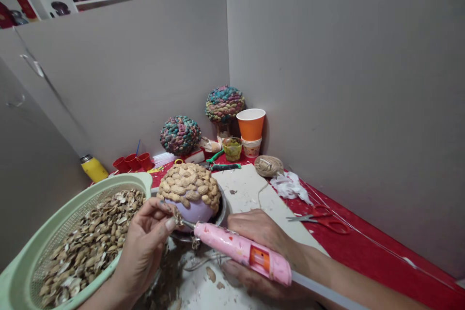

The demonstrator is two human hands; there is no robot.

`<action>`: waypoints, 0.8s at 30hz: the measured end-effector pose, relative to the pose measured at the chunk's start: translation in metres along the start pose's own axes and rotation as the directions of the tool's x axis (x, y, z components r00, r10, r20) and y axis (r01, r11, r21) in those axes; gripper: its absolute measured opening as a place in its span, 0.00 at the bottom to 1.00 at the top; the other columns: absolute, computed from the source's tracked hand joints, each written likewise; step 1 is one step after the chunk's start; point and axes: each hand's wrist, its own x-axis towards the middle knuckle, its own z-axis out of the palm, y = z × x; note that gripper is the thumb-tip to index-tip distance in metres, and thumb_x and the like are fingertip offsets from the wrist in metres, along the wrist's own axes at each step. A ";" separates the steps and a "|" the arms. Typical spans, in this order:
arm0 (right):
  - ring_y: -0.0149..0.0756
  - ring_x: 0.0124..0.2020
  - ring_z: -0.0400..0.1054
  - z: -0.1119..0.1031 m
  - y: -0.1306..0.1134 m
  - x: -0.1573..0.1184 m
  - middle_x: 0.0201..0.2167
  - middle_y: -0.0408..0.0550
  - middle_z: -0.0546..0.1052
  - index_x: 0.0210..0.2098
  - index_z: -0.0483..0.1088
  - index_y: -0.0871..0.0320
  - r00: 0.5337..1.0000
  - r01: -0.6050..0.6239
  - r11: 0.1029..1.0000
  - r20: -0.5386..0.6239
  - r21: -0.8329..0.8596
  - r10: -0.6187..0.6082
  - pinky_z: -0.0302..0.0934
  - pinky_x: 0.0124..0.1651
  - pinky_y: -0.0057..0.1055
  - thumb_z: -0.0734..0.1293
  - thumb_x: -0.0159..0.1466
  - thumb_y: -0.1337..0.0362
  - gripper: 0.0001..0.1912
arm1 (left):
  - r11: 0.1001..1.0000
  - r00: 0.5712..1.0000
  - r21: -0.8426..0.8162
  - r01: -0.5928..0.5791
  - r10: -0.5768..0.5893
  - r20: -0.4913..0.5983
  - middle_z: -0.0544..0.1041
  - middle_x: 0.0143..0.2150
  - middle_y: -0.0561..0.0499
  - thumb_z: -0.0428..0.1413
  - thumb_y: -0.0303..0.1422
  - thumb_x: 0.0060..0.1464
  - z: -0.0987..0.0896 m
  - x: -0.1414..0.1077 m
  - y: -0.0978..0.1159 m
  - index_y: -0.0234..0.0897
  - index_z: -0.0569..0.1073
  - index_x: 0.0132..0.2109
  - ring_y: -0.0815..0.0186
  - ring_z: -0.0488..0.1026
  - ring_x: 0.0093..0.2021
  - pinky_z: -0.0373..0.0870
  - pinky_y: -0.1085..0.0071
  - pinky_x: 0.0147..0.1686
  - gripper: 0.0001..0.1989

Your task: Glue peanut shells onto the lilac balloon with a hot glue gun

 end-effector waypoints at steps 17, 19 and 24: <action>0.30 0.20 0.51 0.001 0.001 -0.002 0.20 0.40 0.61 0.25 0.58 0.55 0.999 0.008 1.000 0.044 -0.001 -0.008 0.46 0.24 0.31 0.54 0.69 0.53 0.19 | 1.000 1.000 0.008 -0.003 0.003 -0.017 0.75 0.31 0.55 0.69 0.28 0.43 0.000 0.000 0.000 0.37 0.73 0.34 0.72 0.70 0.32 0.70 0.80 0.33 0.12; 0.30 0.20 0.51 0.001 0.001 -0.002 0.20 0.40 0.61 0.25 0.58 0.55 0.999 0.014 1.000 0.037 0.004 -0.014 0.46 0.24 0.31 0.53 0.69 0.53 0.19 | 1.000 1.000 0.014 -0.002 0.003 -0.013 0.75 0.31 0.54 0.69 0.28 0.42 0.000 0.000 0.000 0.36 0.73 0.34 0.71 0.70 0.32 0.70 0.79 0.33 0.12; 0.30 0.20 0.53 -0.001 -0.002 0.001 0.19 0.41 0.63 0.24 0.58 0.56 1.000 0.014 1.000 -0.009 0.021 -0.013 0.46 0.24 0.30 0.51 0.70 0.53 0.22 | 0.999 1.000 0.048 0.001 -0.002 0.007 0.76 0.31 0.54 0.68 0.29 0.43 -0.002 -0.002 -0.002 0.37 0.73 0.34 0.70 0.70 0.33 0.69 0.78 0.35 0.13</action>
